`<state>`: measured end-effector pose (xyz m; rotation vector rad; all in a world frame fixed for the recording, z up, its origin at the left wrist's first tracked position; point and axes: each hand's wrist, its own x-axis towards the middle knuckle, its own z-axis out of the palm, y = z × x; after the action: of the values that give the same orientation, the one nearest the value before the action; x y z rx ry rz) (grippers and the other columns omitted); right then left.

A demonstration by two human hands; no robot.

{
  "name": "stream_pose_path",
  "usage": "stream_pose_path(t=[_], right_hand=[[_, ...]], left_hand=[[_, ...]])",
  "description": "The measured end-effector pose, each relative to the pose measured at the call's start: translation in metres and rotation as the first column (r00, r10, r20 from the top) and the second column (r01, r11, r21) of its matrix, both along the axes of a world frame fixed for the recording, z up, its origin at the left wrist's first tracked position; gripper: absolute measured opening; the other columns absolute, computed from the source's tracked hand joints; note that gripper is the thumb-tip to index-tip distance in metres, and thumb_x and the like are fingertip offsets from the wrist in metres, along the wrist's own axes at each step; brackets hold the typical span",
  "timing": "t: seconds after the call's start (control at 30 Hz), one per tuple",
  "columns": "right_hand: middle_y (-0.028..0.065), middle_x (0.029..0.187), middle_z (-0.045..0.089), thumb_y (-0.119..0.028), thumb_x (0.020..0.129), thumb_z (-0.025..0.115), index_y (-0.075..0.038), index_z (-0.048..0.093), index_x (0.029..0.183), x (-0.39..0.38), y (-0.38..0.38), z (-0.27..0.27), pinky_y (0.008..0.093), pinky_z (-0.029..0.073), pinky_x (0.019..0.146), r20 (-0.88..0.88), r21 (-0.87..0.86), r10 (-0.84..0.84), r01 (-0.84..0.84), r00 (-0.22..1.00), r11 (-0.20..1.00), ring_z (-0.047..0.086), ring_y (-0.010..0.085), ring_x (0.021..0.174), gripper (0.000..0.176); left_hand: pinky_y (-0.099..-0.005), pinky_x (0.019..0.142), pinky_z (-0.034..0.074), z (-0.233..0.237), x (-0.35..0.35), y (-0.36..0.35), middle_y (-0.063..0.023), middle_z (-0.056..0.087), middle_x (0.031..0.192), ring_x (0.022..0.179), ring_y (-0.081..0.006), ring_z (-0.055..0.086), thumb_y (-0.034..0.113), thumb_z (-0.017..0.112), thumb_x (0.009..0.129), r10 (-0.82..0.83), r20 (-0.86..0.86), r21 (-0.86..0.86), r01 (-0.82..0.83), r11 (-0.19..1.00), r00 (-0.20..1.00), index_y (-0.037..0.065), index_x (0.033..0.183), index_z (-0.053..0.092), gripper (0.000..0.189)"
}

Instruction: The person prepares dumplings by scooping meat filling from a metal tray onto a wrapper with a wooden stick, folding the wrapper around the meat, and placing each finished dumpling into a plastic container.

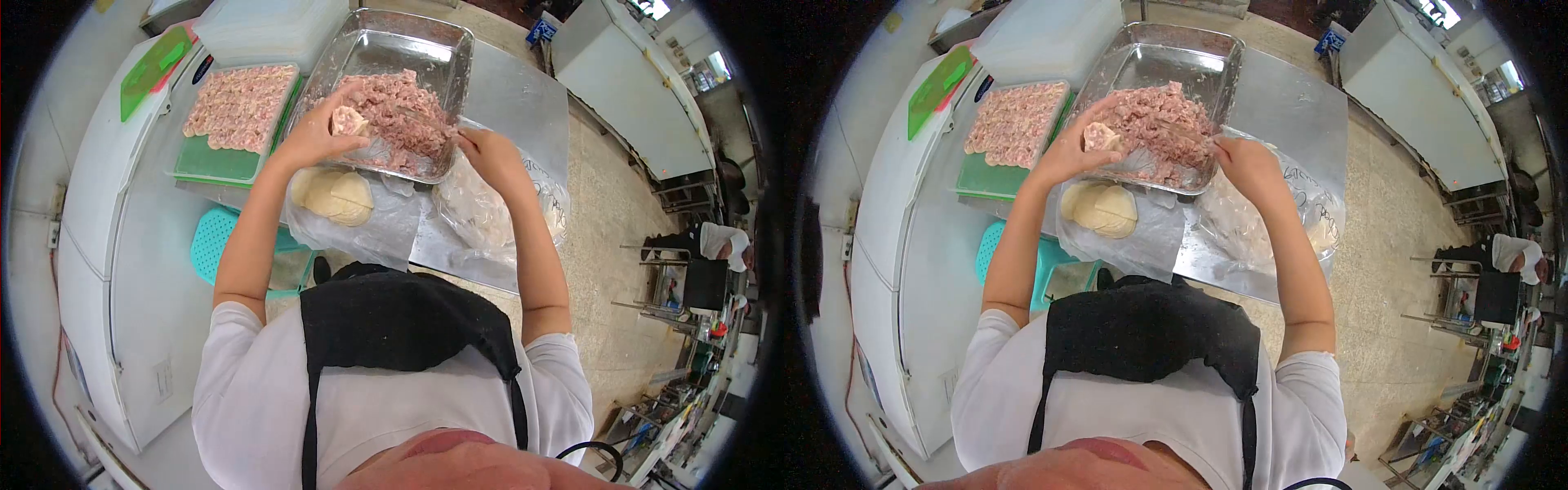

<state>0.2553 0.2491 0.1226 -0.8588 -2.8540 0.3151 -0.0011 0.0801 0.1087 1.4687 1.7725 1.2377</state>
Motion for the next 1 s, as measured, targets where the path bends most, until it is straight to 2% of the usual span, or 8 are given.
stream_pose_path(t=[0.03,0.13,0.23,0.53,0.67,0.73,0.87,1.0], right_hand=[[0.0197,0.087,0.065,-0.025,0.092,0.051,-0.005,0.066,0.097,0.002,-0.007,0.008,0.0438,0.050,0.072,-0.171,-0.184,0.024,-0.056,0.985,0.981,0.063,0.0374,0.083,0.026],[0.0201,0.089,0.065,-0.023,0.092,0.054,-0.004,0.065,0.103,-0.016,-0.047,0.019,0.0385,0.049,0.073,-0.363,-0.358,0.081,-0.219,0.928,0.907,0.062,0.0337,0.079,0.025],[0.0190,0.089,0.065,-0.020,0.091,0.056,-0.002,0.064,0.105,-0.035,-0.056,0.010,0.0350,0.048,0.073,-0.362,-0.330,0.181,-0.307,0.915,0.893,0.062,0.0306,0.077,0.024],[0.0103,0.085,0.065,-0.029,0.089,0.058,-0.011,0.066,0.097,-0.101,-0.123,0.039,0.0425,0.050,0.063,-0.245,0.162,0.183,-0.146,0.952,0.976,0.063,0.0320,0.077,0.021],[0.0150,0.084,0.064,-0.026,0.091,0.055,-0.007,0.064,0.093,-0.122,-0.154,0.063,0.0456,0.049,0.064,-0.359,-0.077,0.092,-0.127,0.929,0.989,0.062,0.0363,0.078,0.020],[0.0231,0.090,0.062,-0.020,0.091,0.056,-0.002,0.062,0.106,-0.143,-0.172,0.045,0.0426,0.048,0.071,-0.308,-0.060,0.133,-0.159,0.942,0.985,0.060,0.0397,0.084,0.023],[0.0238,0.084,0.060,-0.022,0.093,0.053,0.001,0.060,0.096,-0.167,-0.186,0.019,0.0418,0.046,0.069,-0.134,-0.183,0.022,-0.047,0.991,0.982,0.060,0.0376,0.079,0.024],[0.0226,0.083,0.061,-0.024,0.093,0.053,-0.001,0.061,0.100,-0.149,-0.192,0.009,0.0408,0.047,0.068,-0.293,-0.299,-0.083,-0.009,0.952,0.954,0.061,0.0377,0.078,0.025]], left_hand=[[-0.0353,0.093,0.045,0.000,-0.004,-0.002,-0.0178,0.059,0.121,0.107,-0.0302,0.059,0.030,0.077,0.071,0.045,-0.240,0.241,0.015,0.970,0.970,0.008,0.121,0.056,0.059],[-0.0355,0.088,0.047,-0.009,-0.016,-0.003,-0.0162,0.063,0.112,0.100,-0.0292,0.062,0.026,0.077,0.071,0.032,-0.371,0.132,0.019,0.991,0.928,0.005,0.109,0.062,0.046],[-0.0351,0.085,0.047,0.013,-0.028,-0.005,-0.0142,0.066,0.102,0.095,-0.0282,0.062,0.029,0.078,0.069,-0.290,-0.269,0.040,0.312,0.949,0.918,0.004,0.097,0.065,0.040],[-0.0323,0.086,0.046,0.017,-0.090,-0.058,-0.0075,0.065,0.095,0.092,-0.0185,0.060,0.023,0.079,0.070,-0.148,-0.141,-0.037,0.144,0.989,0.979,0.005,0.100,0.064,0.038],[-0.0300,0.065,0.049,0.027,-0.115,-0.090,-0.0050,0.066,0.089,0.079,-0.0132,0.061,0.029,0.079,0.072,-0.173,-0.083,0.084,0.180,0.980,0.981,0.006,0.096,0.063,0.037],[-0.0264,0.060,0.049,0.034,-0.126,-0.101,-0.0033,0.066,0.085,0.076,-0.0104,0.060,0.028,0.080,0.072,-0.152,0.086,-0.191,0.166,0.967,0.985,0.005,0.097,0.062,0.039],[-0.0270,0.065,0.050,0.013,-0.171,-0.124,-0.0029,0.065,0.084,0.078,-0.0111,0.061,0.027,0.080,0.071,-0.035,0.159,-0.170,0.062,0.983,0.987,0.004,0.095,0.062,0.038],[-0.0309,0.080,0.049,-0.014,-0.249,-0.167,-0.0079,0.064,0.097,0.089,-0.0167,0.061,0.026,0.079,0.071,0.081,-0.097,-0.065,-0.088,0.994,0.992,0.006,0.110,0.061,0.047]])
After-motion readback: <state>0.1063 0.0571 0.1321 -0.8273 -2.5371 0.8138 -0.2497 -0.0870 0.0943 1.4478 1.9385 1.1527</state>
